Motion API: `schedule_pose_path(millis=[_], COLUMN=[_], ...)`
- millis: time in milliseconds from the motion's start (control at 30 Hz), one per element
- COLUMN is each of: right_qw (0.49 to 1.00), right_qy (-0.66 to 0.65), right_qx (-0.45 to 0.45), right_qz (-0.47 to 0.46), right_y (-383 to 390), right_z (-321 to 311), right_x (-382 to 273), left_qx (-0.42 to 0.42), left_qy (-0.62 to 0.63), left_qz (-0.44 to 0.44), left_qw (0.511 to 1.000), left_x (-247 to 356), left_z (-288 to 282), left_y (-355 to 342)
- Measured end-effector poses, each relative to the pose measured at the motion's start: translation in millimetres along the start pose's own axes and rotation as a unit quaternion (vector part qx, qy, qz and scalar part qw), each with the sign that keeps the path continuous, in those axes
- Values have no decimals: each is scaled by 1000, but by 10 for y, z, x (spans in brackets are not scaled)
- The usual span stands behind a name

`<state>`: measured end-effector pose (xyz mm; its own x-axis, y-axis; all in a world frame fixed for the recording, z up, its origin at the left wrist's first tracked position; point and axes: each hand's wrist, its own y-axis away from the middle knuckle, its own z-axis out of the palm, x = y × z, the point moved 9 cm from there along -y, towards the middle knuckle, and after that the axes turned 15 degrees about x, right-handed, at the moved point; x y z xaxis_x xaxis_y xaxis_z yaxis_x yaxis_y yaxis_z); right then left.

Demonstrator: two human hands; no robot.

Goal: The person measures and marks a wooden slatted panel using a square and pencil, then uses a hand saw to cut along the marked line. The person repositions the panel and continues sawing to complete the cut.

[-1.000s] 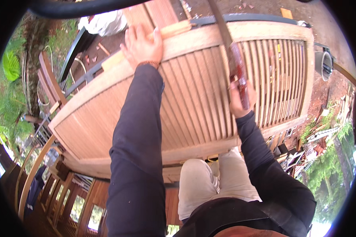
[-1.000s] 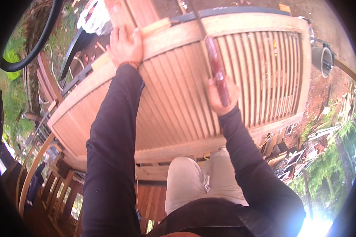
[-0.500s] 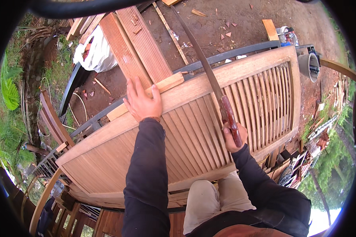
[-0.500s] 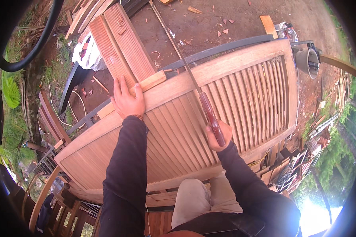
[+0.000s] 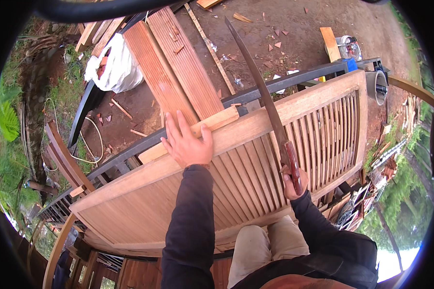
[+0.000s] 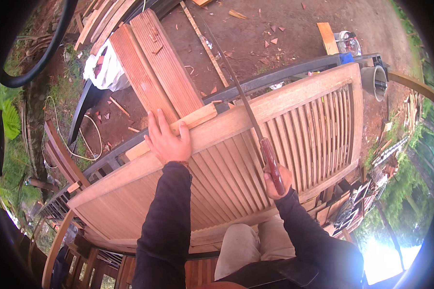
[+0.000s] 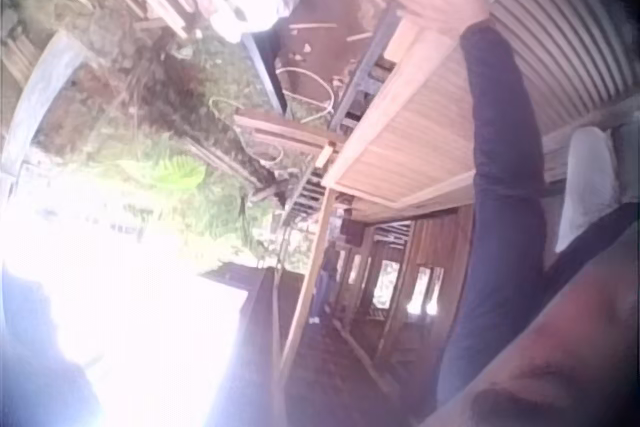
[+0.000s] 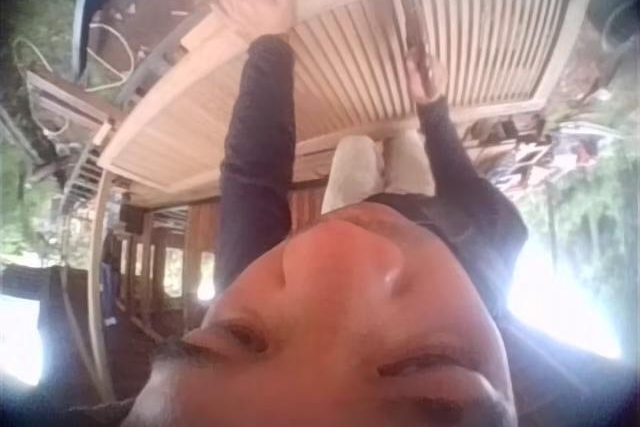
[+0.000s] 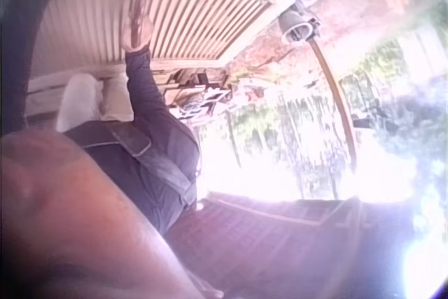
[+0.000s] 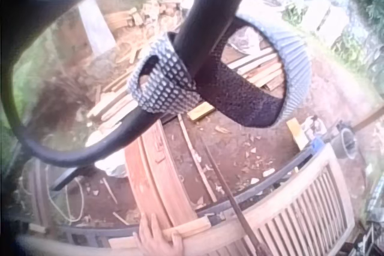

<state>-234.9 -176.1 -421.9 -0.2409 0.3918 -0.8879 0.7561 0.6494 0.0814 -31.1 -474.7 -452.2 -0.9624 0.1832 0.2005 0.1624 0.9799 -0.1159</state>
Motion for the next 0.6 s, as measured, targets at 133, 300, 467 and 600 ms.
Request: schedule_pose_path(millis=[133, 300, 467, 600], right_qw=[1000, 999, 992, 996], right_qy=[15, 35, 116, 82], right_qx=[3, 12, -35, -26], right_qz=[-17, -24, -40, 2], right_y=[-26, -109, 434, 683], right_z=[4, 7, -399, -805], right_x=[-53, -214, -208, -330], left_qx=[3, 15, 29, 33], left_qy=[-1, -1, -12, -10], left_qz=[4, 7, 1, 12], left_qw=[1000, 1000, 1000, 999], left_x=[17, -7, -40, -16], left_z=[-10, 9, 36, 0], left_y=[15, 8, 25, 43])
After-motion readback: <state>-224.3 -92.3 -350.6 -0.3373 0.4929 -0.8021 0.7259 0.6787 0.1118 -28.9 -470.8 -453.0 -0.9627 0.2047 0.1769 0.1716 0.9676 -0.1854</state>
